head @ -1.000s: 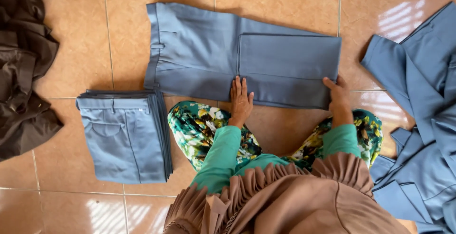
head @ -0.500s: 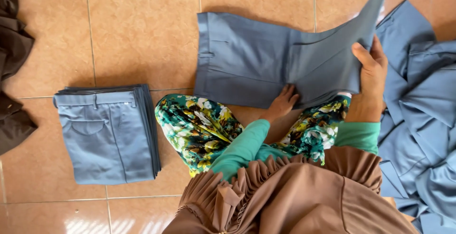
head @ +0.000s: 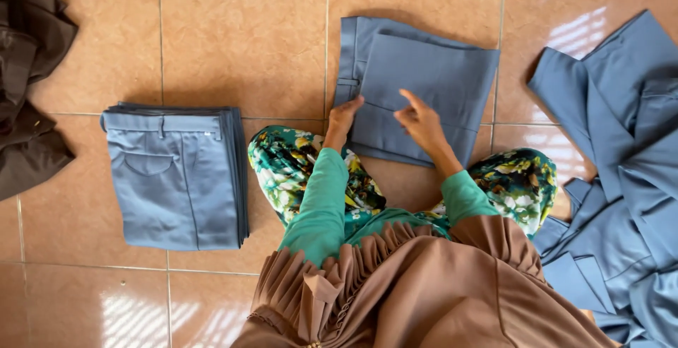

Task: The person sits on a tiled floor and folds multiple pairs of grey trousers by hand. They smooth each pair, fold the legs together, fold the garment in half, and then fold it into a compact rectangle before stacking it with others.

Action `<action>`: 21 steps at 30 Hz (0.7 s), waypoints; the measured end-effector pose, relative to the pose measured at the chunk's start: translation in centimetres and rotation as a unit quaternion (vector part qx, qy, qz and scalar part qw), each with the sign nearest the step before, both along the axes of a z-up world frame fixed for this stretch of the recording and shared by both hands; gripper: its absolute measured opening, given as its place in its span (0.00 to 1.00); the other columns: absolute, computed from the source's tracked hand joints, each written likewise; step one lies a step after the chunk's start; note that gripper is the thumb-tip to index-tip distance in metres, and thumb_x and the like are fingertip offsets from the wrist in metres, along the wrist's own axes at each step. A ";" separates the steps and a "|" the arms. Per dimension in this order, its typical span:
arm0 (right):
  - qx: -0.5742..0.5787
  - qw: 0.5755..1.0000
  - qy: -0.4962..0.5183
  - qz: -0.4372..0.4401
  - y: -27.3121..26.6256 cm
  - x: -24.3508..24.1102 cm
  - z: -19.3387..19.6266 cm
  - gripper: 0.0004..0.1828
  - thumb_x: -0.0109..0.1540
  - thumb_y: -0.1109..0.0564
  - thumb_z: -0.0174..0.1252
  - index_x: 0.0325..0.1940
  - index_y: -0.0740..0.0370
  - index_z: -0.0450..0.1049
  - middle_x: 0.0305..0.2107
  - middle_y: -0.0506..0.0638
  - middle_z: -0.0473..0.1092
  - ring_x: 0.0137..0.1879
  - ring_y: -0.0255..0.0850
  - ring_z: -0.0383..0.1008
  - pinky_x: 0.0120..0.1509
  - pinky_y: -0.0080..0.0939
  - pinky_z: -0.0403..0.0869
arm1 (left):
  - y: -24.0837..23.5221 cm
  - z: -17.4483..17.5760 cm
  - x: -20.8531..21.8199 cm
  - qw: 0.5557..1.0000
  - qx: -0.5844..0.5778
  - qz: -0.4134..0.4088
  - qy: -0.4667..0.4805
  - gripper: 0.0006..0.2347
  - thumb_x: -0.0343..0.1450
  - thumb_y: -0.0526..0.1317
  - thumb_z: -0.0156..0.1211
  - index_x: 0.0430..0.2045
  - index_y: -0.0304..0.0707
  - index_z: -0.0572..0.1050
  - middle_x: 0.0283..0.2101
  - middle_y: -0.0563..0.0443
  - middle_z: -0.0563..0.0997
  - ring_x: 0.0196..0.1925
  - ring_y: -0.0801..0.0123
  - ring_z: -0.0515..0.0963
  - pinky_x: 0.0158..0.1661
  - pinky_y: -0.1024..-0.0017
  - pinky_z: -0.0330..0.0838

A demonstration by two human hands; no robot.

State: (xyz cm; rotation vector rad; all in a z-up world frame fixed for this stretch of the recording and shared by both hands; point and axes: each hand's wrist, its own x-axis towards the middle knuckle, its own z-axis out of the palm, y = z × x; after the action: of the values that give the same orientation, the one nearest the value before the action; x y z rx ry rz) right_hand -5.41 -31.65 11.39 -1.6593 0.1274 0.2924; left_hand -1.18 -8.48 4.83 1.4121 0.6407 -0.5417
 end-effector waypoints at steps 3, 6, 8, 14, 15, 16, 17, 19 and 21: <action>-0.357 0.925 -0.102 -0.079 -3.9 -2.4 -5.1 0.28 0.62 0.55 0.67 0.67 0.50 0.73 0.38 0.53 0.74 0.43 0.49 0.79 0.44 0.51 0.80 | 0.1 -12.0 1.7 0.968 0.204 -0.128 -0.073 0.23 0.62 0.57 0.74 0.49 0.52 0.82 0.44 0.52 0.86 0.47 0.59 0.85 0.47 0.64 0.81; -0.469 0.869 -0.068 -0.140 -5.7 -5.2 -3.9 0.28 0.63 0.56 0.64 0.69 0.51 0.70 0.51 0.58 0.66 0.55 0.57 0.70 0.53 0.59 0.74 | -0.1 -8.6 0.8 0.948 0.253 -0.136 -0.137 0.16 0.66 0.54 0.68 0.45 0.55 0.84 0.37 0.54 0.87 0.42 0.62 0.87 0.42 0.65 0.82; -0.518 0.838 -0.067 -0.159 -6.0 -6.6 -3.3 0.29 0.65 0.58 0.62 0.71 0.51 0.66 0.54 0.55 0.61 0.56 0.55 0.63 0.54 0.62 0.67 | 1.3 -6.7 0.0 0.922 0.329 -0.121 -0.167 0.14 0.68 0.51 0.65 0.44 0.52 0.83 0.37 0.50 0.87 0.44 0.56 0.86 0.44 0.57 0.81; -0.507 0.856 0.027 -0.094 -4.9 -8.1 -5.8 0.34 0.69 0.56 0.55 0.80 0.47 0.57 0.74 0.59 0.47 0.77 0.63 0.47 0.67 0.74 0.60 | 2.5 -5.3 -2.8 0.835 0.467 -0.083 -0.280 0.11 0.71 0.35 0.61 0.46 0.37 0.72 0.39 0.37 0.79 0.52 0.44 0.78 0.45 0.54 0.79; -0.507 0.856 0.027 -0.096 -4.9 -7.8 -5.5 0.34 0.69 0.56 0.55 0.80 0.47 0.57 0.74 0.59 0.47 0.77 0.63 0.47 0.67 0.74 0.60 | 2.4 -6.8 -2.4 0.834 0.467 -0.084 -0.282 0.11 0.71 0.35 0.61 0.46 0.37 0.72 0.39 0.37 0.79 0.52 0.44 0.78 0.45 0.54 0.79; -0.513 0.854 0.023 -0.086 -4.8 -7.7 -5.1 0.33 0.71 0.56 0.53 0.81 0.47 0.55 0.76 0.58 0.45 0.79 0.61 0.43 0.69 0.74 0.57 | 2.2 -8.4 -2.2 0.845 0.466 -0.104 -0.240 0.11 0.72 0.35 0.60 0.47 0.38 0.70 0.42 0.40 0.77 0.51 0.46 0.78 0.46 0.54 0.79; -0.519 0.851 0.020 -0.075 -4.8 -7.6 -4.8 0.32 0.73 0.56 0.50 0.82 0.47 0.53 0.77 0.58 0.42 0.80 0.59 0.40 0.71 0.74 0.54 | 2.0 -10.0 -2.0 0.855 0.464 -0.123 -0.198 0.12 0.72 0.36 0.58 0.48 0.39 0.68 0.44 0.42 0.75 0.50 0.48 0.79 0.46 0.54 0.79; -0.518 0.852 0.015 -0.070 -6.3 -6.7 -4.9 0.32 0.73 0.57 0.49 0.82 0.47 0.53 0.77 0.57 0.42 0.81 0.58 0.38 0.72 0.75 0.52 | 1.3 -8.3 -2.8 0.864 0.445 -0.136 -0.191 0.14 0.73 0.35 0.57 0.52 0.38 0.65 0.45 0.39 0.76 0.51 0.45 0.79 0.48 0.52 0.78; -0.519 0.852 0.016 -0.068 -7.5 -6.3 -4.9 0.32 0.73 0.58 0.49 0.82 0.47 0.53 0.78 0.57 0.42 0.82 0.57 0.37 0.73 0.75 0.51 | 0.0 -5.7 -3.9 0.873 0.425 -0.155 -0.184 0.16 0.73 0.34 0.57 0.55 0.37 0.63 0.45 0.36 0.77 0.52 0.42 0.79 0.49 0.50 0.77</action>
State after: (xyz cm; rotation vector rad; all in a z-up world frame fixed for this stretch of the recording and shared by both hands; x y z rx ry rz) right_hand -11.72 -39.13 6.50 -2.7057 0.4937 0.1329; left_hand -5.08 -8.44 -0.92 2.4101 0.3359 -0.2064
